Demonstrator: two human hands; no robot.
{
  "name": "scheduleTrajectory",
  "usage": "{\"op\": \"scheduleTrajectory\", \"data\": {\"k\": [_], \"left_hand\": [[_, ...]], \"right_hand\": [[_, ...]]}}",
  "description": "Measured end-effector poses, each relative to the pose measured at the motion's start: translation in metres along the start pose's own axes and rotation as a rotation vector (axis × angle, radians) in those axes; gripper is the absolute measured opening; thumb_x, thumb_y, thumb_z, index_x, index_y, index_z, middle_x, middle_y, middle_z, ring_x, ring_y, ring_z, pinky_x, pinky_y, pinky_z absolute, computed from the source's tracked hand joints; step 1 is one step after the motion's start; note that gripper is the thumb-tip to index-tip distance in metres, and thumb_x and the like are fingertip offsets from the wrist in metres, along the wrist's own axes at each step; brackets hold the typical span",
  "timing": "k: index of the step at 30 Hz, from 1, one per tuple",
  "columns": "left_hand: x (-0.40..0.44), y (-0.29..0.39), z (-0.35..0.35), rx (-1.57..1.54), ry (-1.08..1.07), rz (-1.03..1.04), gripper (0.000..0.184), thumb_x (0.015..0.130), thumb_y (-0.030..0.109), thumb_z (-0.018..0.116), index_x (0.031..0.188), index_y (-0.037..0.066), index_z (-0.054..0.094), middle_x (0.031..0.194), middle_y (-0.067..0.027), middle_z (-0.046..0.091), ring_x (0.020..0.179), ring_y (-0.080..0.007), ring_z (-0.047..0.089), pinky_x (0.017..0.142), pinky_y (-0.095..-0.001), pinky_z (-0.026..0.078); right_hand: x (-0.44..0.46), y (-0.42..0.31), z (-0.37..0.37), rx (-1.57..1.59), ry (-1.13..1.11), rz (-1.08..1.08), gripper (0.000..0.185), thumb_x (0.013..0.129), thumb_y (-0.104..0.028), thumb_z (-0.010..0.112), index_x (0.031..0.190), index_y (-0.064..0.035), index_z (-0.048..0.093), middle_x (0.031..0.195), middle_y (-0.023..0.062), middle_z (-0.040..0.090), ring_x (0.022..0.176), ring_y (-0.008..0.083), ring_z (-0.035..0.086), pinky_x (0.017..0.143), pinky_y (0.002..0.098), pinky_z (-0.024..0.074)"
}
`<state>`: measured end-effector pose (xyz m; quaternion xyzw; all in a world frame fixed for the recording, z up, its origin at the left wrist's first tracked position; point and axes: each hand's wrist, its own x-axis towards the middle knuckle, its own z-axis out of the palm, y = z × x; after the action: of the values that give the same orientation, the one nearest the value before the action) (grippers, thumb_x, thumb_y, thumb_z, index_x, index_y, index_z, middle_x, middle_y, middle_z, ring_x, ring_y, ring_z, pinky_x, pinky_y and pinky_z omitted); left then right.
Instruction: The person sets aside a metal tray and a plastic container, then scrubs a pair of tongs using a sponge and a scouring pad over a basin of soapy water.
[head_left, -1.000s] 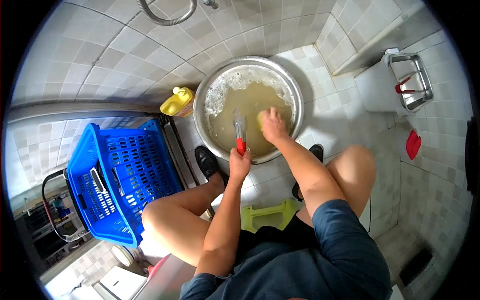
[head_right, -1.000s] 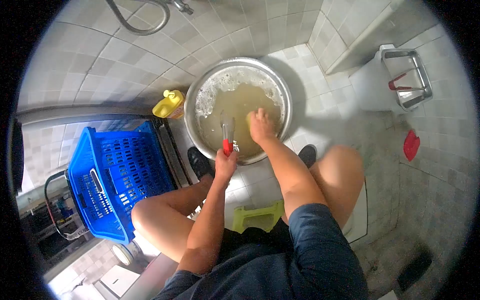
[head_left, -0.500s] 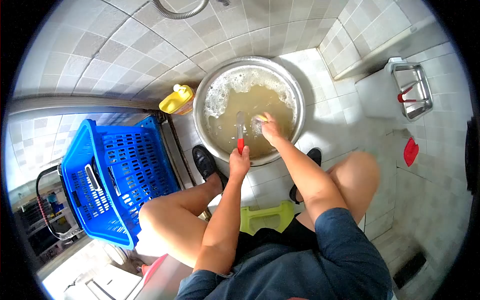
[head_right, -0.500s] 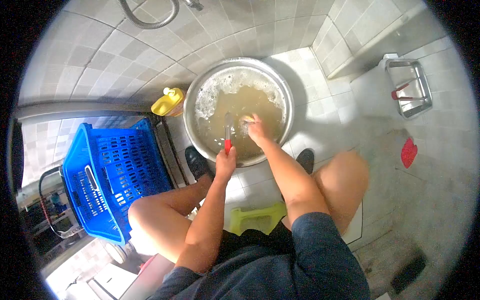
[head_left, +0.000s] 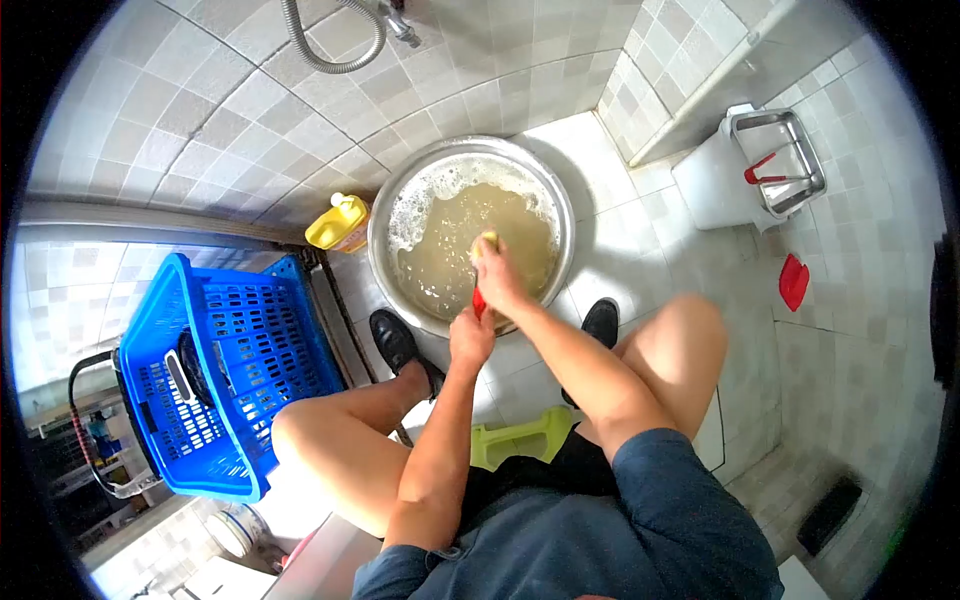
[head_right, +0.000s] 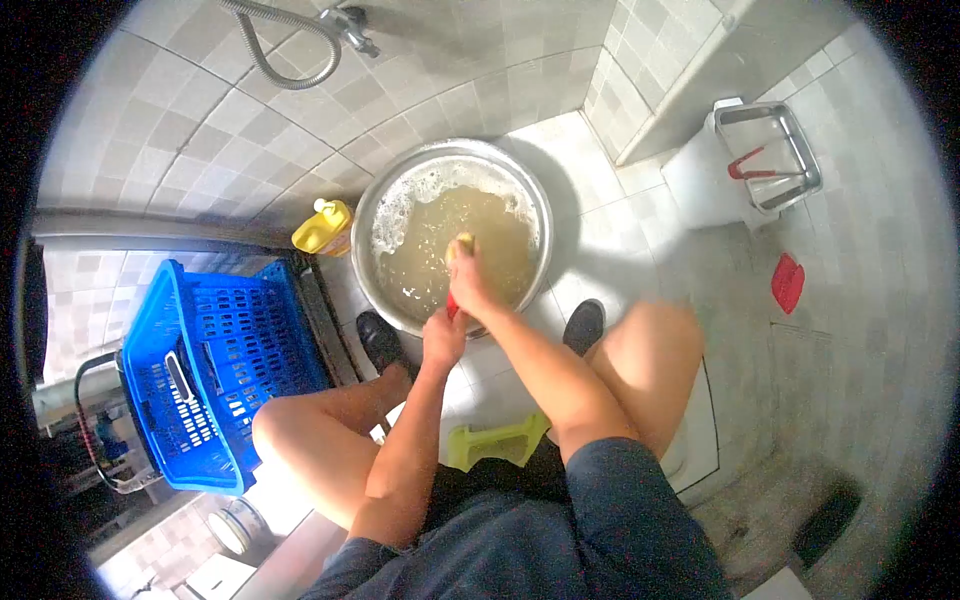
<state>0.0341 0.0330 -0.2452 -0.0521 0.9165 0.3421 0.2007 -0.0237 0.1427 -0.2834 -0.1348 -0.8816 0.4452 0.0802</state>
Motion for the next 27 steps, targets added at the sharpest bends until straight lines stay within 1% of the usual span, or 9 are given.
{"op": "scheduleTrajectory", "data": {"k": [3, 10, 12, 13, 16, 20, 22, 23, 27], "left_hand": [[-0.017, 0.019, -0.008, 0.078, -0.065, 0.025, 0.044, 0.093, 0.039, 0.059, 0.095, -0.004, 0.065, 0.092, -0.0302, 0.066, 0.092, -0.0488, 0.063, 0.081, -0.0539, 0.049], [-0.008, 0.016, -0.016, 0.160, -0.045, -0.002, 0.043, 0.093, 0.040, 0.060, 0.089, -0.003, 0.064, 0.091, -0.0302, 0.066, 0.089, -0.0481, 0.064, 0.078, -0.0539, 0.050], [-0.009, 0.011, -0.013, 0.150, -0.061, 0.021, 0.043, 0.093, 0.039, 0.060, 0.088, -0.003, 0.063, 0.091, -0.0301, 0.066, 0.089, -0.0478, 0.064, 0.079, -0.0540, 0.050], [-0.010, 0.008, -0.013, 0.137, -0.071, 0.045, 0.042, 0.093, 0.039, 0.060, 0.088, -0.003, 0.063, 0.090, -0.0300, 0.065, 0.089, -0.0476, 0.063, 0.079, -0.0541, 0.049], [-0.013, 0.010, -0.016, 0.126, -0.085, 0.088, 0.040, 0.093, 0.037, 0.060, 0.088, -0.002, 0.062, 0.091, -0.0291, 0.065, 0.090, -0.0470, 0.063, 0.079, -0.0542, 0.048], [-0.011, 0.000, -0.014, 0.082, -0.069, 0.107, 0.040, 0.093, 0.036, 0.062, 0.090, -0.003, 0.063, 0.079, -0.0272, 0.064, 0.079, -0.0453, 0.064, 0.071, -0.0482, 0.050], [-0.010, -0.005, -0.016, -0.064, -0.033, 0.029, 0.045, 0.094, 0.041, 0.062, 0.089, -0.004, 0.063, 0.072, -0.0234, 0.063, 0.070, -0.0373, 0.064, 0.067, -0.0447, 0.049], [-0.008, -0.006, -0.020, -0.095, -0.040, -0.025, 0.048, 0.094, 0.044, 0.061, 0.088, -0.004, 0.063, 0.076, -0.0262, 0.065, 0.078, -0.0442, 0.065, 0.070, -0.0484, 0.049], [0.002, -0.017, -0.024, -0.067, -0.016, -0.045, 0.049, 0.094, 0.043, 0.061, 0.083, -0.005, 0.062, 0.074, -0.0270, 0.064, 0.075, -0.0440, 0.065, 0.069, -0.0482, 0.049]], "right_hand": [[0.034, 0.013, -0.016, 0.157, 0.019, 0.094, 0.020, 0.091, -0.012, 0.055, 0.108, -0.0021, 0.060, 0.094, 0.0239, 0.064, 0.088, 0.0440, 0.062, 0.077, 0.0508, 0.0494], [0.023, 0.027, 0.017, 0.053, 0.323, 0.178, 0.025, 0.089, -0.022, 0.063, 0.102, -0.0004, 0.066, 0.090, 0.0183, 0.070, 0.086, 0.0359, 0.067, 0.075, 0.0460, 0.0504], [0.032, 0.048, 0.021, 0.520, 0.098, 0.419, 0.028, 0.087, -0.027, 0.068, 0.099, -0.0011, 0.067, 0.084, 0.0128, 0.070, 0.077, 0.0276, 0.068, 0.070, 0.0415, 0.0515], [0.048, 0.072, 0.019, 0.604, -0.214, 0.548, 0.036, 0.085, -0.033, 0.072, 0.101, -0.0017, 0.065, 0.086, 0.0126, 0.069, 0.072, 0.0233, 0.066, 0.065, 0.0391, 0.0517], [0.057, 0.061, 0.007, 0.394, -0.121, 0.754, 0.046, 0.092, -0.048, 0.057, 0.102, -0.0035, 0.063, 0.086, 0.0098, 0.067, 0.071, 0.0248, 0.065, 0.061, 0.0396, 0.0508], [0.055, 0.058, 0.001, 0.816, -0.046, 1.031, 0.042, 0.095, -0.047, 0.052, 0.107, -0.0071, 0.060, 0.096, 0.0088, 0.064, 0.080, 0.0215, 0.063, 0.065, 0.0417, 0.0496], [0.052, 0.034, -0.025, 0.935, -0.028, 1.206, 0.041, 0.098, -0.047, 0.049, 0.111, -0.0095, 0.059, 0.103, 0.0082, 0.061, 0.086, 0.0193, 0.061, 0.068, 0.0432, 0.0489], [0.049, 0.033, -0.028, 0.796, -0.023, 1.219, 0.033, 0.098, -0.038, 0.049, 0.111, -0.0081, 0.057, 0.096, 0.0077, 0.064, 0.085, 0.0216, 0.064, 0.069, 0.0440, 0.0516], [0.031, 0.097, 0.012, 0.790, -0.079, 0.938, 0.022, 0.095, -0.022, 0.050, 0.106, -0.0053, 0.061, 0.089, 0.0078, 0.065, 0.079, 0.0206, 0.065, 0.063, 0.0382, 0.0509]]}}
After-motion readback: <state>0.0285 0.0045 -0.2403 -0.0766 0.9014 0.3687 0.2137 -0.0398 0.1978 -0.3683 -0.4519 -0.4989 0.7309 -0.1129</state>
